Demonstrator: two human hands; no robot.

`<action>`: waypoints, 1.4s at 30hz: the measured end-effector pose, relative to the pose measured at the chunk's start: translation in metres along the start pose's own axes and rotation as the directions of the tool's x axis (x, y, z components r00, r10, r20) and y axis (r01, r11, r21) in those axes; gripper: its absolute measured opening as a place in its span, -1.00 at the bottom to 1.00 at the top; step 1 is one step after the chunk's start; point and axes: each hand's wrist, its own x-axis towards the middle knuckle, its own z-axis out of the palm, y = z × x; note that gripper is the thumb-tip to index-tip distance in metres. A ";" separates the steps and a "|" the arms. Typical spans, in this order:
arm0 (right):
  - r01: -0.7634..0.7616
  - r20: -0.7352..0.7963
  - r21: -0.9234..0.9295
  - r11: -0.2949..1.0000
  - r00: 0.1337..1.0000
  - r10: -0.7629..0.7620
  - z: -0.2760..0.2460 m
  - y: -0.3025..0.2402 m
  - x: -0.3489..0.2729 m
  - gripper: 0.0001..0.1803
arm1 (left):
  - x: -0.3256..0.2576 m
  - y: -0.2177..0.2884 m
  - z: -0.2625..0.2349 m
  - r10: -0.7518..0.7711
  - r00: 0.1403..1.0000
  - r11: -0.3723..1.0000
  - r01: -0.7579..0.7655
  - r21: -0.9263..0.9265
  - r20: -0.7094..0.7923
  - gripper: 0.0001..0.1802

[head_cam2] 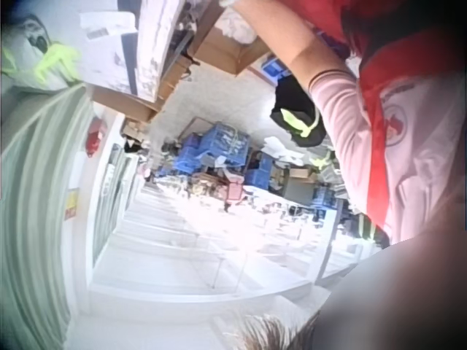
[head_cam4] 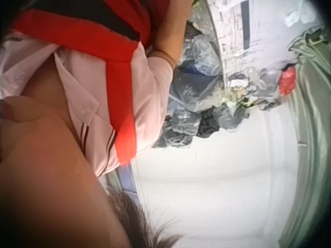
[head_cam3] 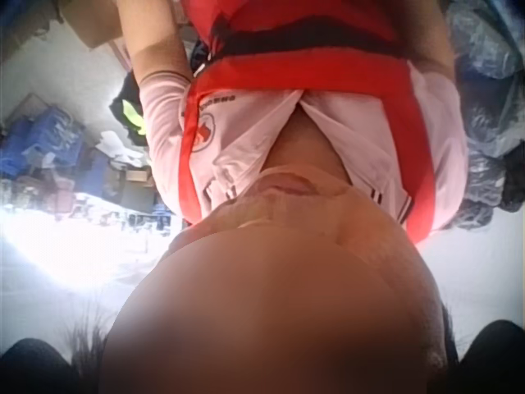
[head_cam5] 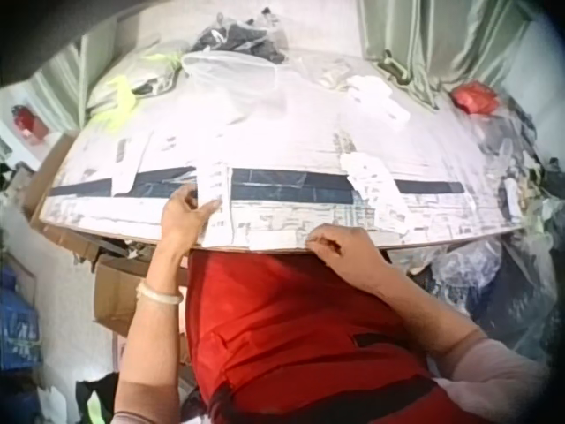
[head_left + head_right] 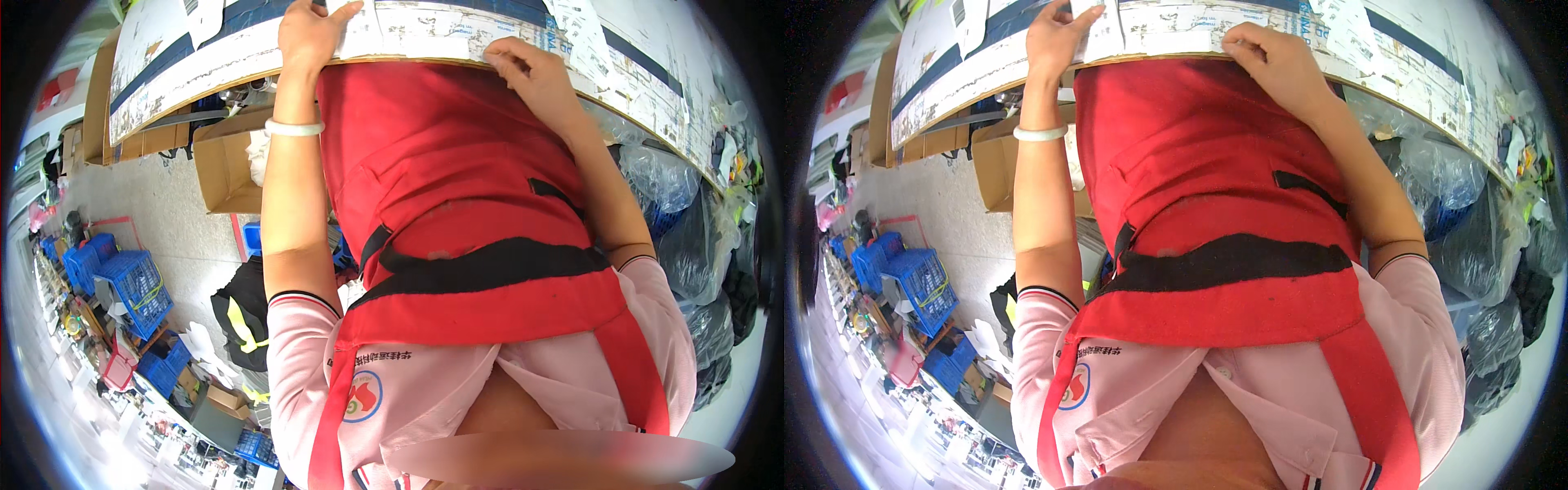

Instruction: Peeling white adhesive labels from a sheet and sticking them onto a workbench surface.

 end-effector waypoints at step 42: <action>-0.129 0.330 0.491 0.862 0.943 -0.047 0.038 -0.045 -0.003 -0.76 | -0.144 0.003 0.040 -0.074 0.983 0.449 0.182 -0.875 0.166 -0.82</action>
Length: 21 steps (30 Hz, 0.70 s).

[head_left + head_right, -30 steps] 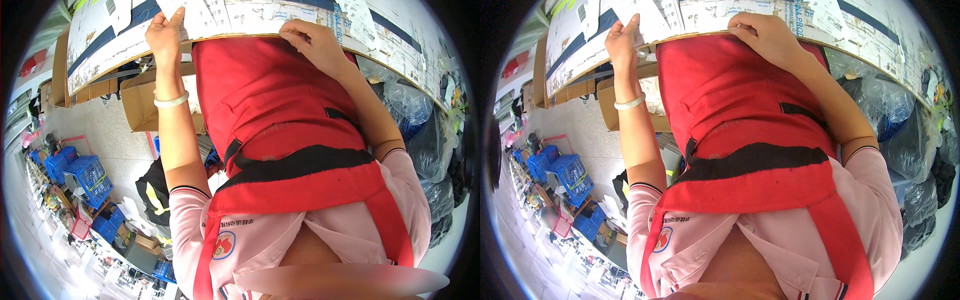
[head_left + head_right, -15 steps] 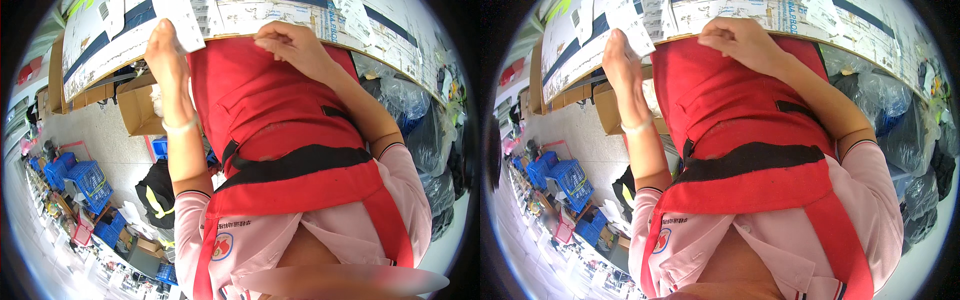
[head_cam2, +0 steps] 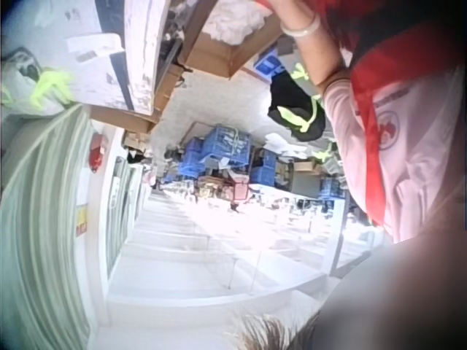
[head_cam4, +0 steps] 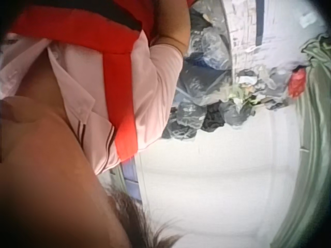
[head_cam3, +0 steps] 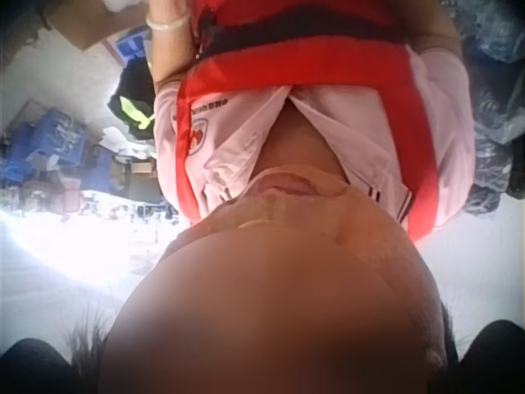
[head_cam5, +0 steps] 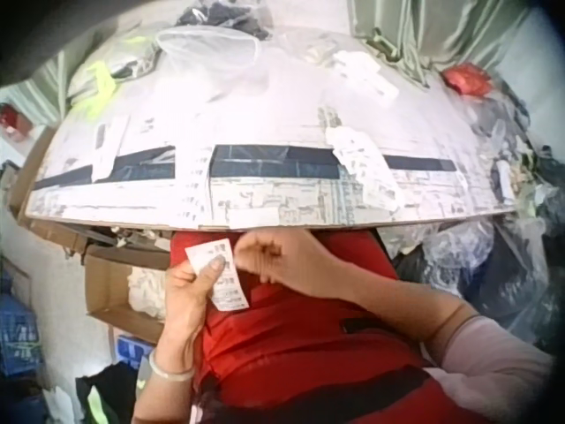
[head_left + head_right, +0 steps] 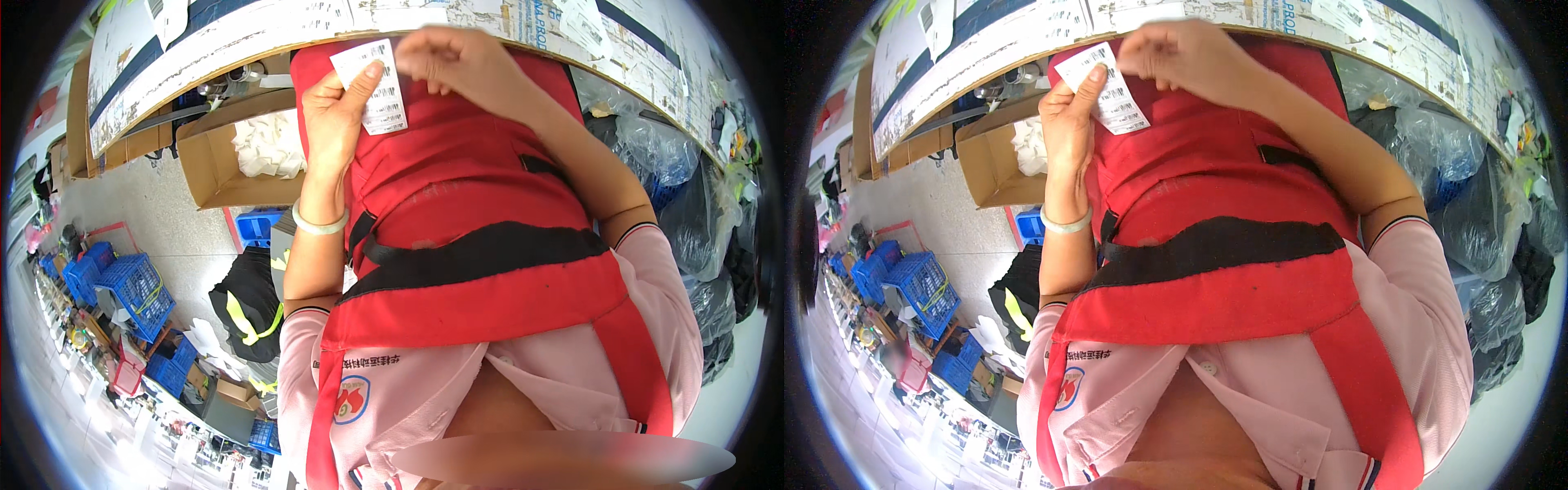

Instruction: Peeling white adhesive labels from a sheet and sticking them onto a workbench surface.

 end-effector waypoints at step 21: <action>-0.213 0.241 0.271 0.938 0.959 0.148 -0.001 0.010 -0.011 -0.75 | -0.010 -0.009 0.008 -0.094 0.987 0.988 0.108 -0.108 0.129 -0.86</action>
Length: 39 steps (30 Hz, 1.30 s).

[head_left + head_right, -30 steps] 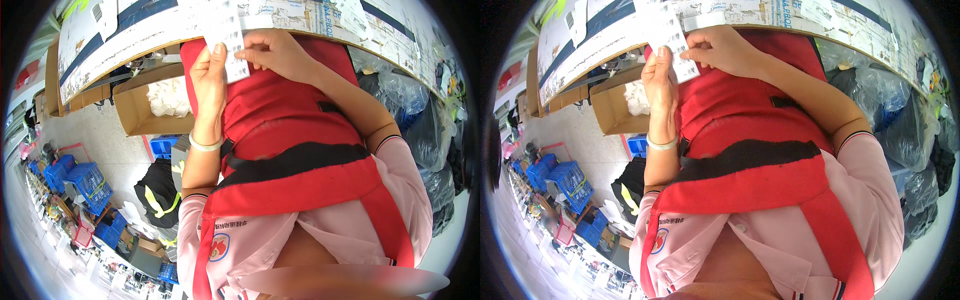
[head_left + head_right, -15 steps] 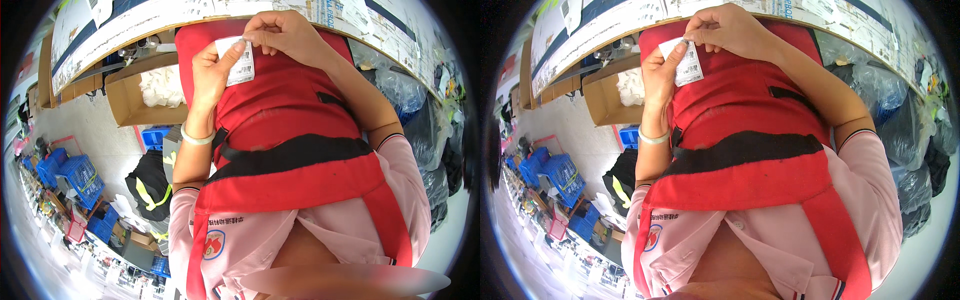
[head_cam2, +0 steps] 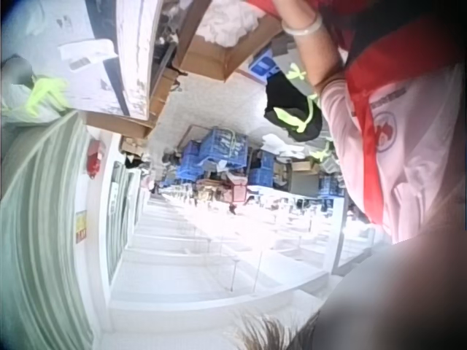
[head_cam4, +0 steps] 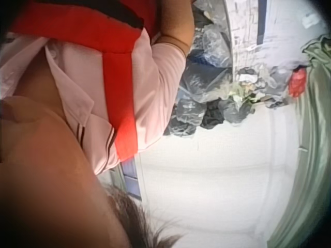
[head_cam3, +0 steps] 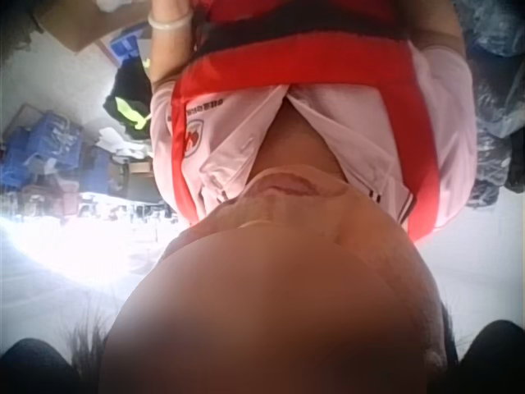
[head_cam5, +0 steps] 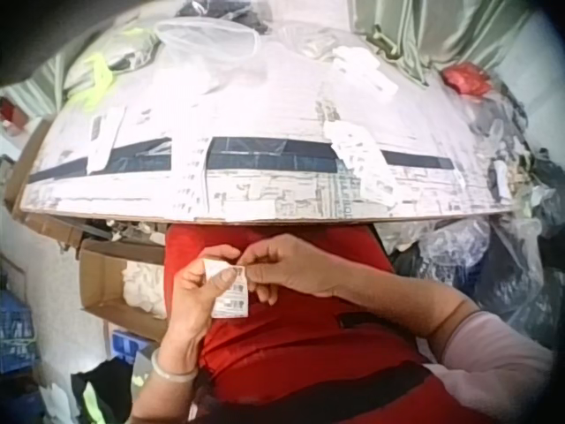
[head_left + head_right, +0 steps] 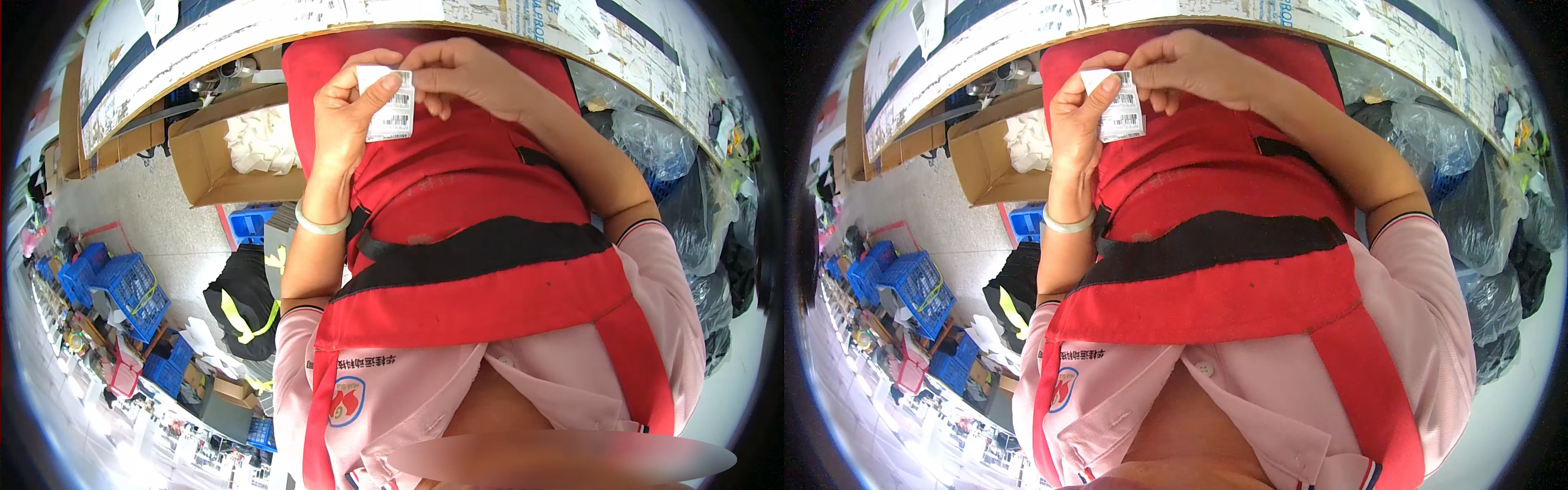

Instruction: Peeling white adhesive labels from a sheet and sticking them onto a workbench surface.

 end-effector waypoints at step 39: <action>-0.037 -0.394 -0.268 0.963 0.916 -0.074 -0.056 -0.023 0.042 -0.78 | 0.029 -0.028 -0.049 -0.203 0.978 0.975 0.206 -0.080 0.047 -0.85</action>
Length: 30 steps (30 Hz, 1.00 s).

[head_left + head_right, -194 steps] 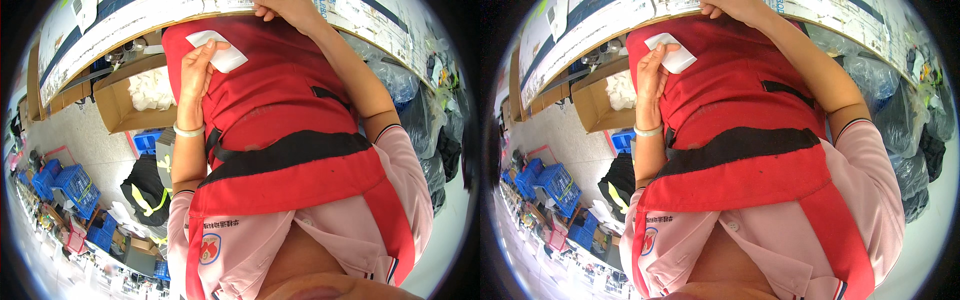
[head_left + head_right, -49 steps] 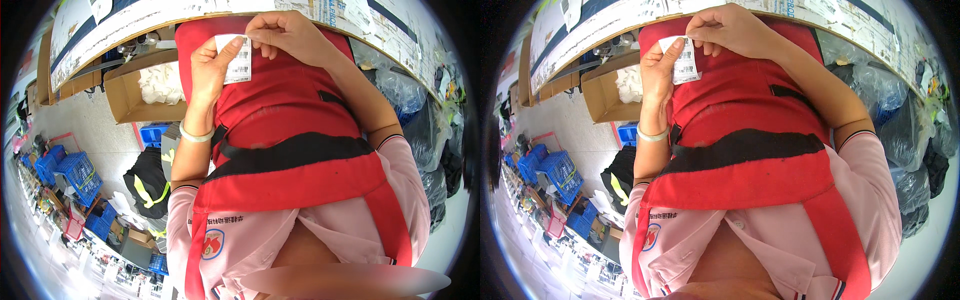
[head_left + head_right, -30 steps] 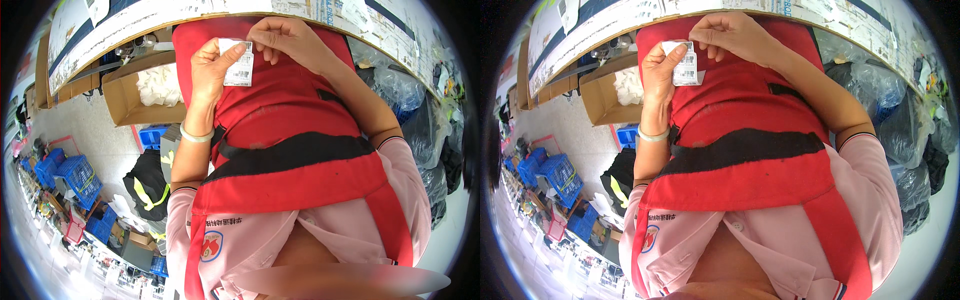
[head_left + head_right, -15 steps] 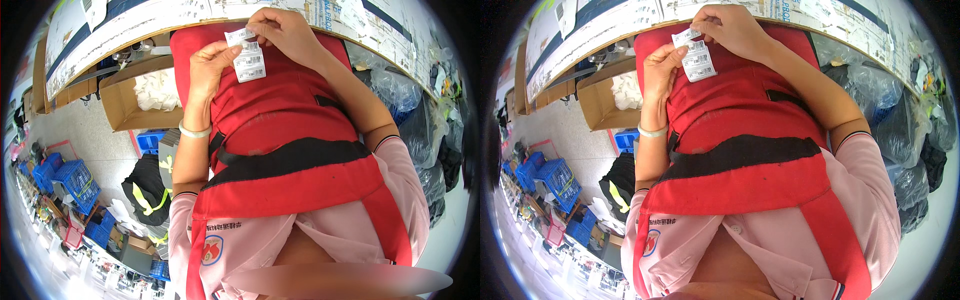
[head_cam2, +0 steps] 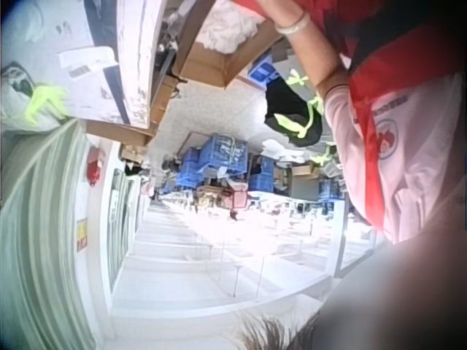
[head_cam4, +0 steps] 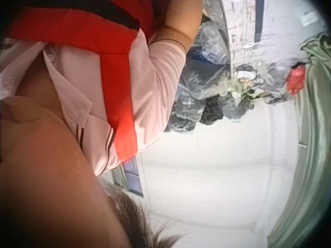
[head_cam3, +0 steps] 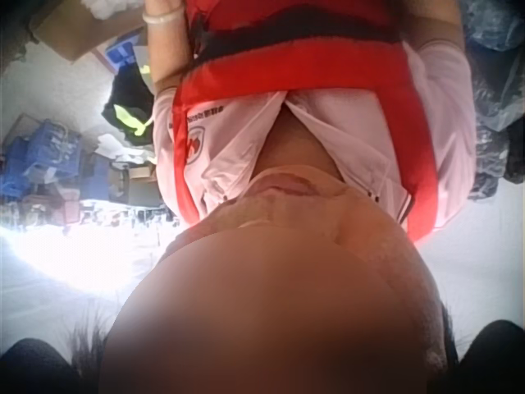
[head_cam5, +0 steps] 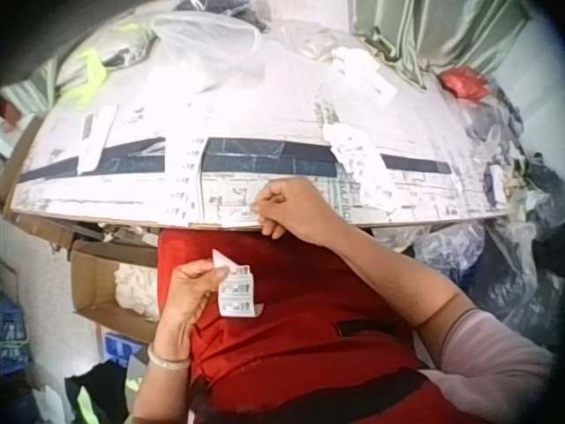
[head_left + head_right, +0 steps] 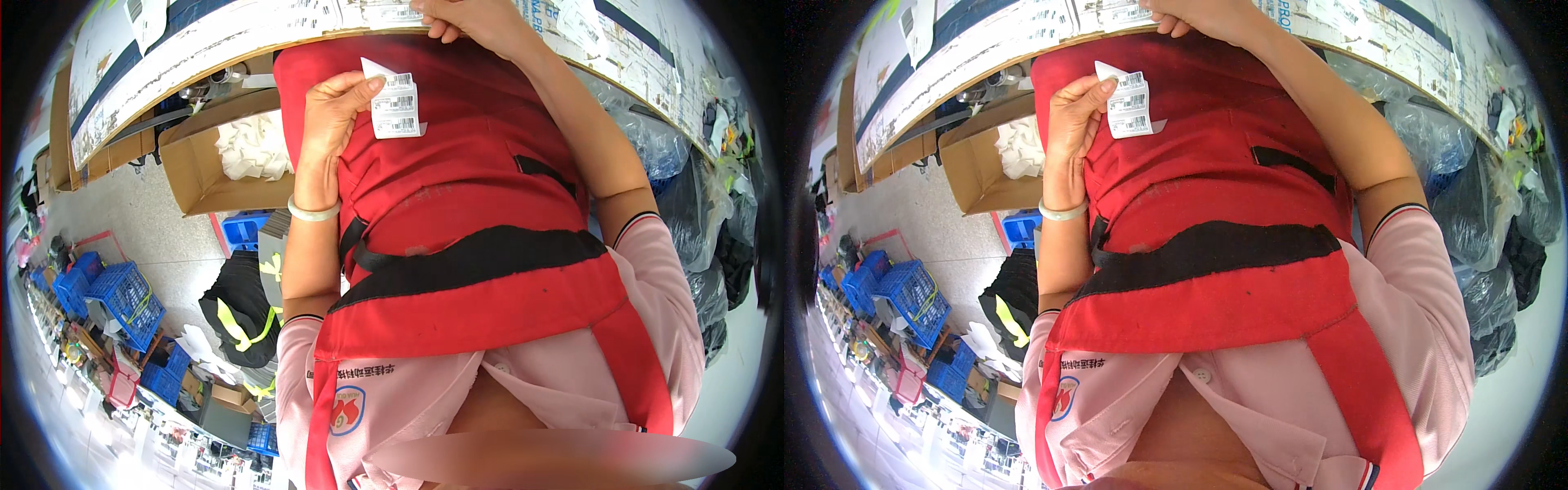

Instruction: Peeling white adhesive labels from a sheet and sticking them onto a workbench surface.

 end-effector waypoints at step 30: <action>-0.059 -0.005 -0.080 0.995 0.998 0.059 0.005 -0.006 0.007 -0.79 | 0.002 -0.002 -0.005 0.000 0.999 1.000 0.000 -0.014 0.041 -0.85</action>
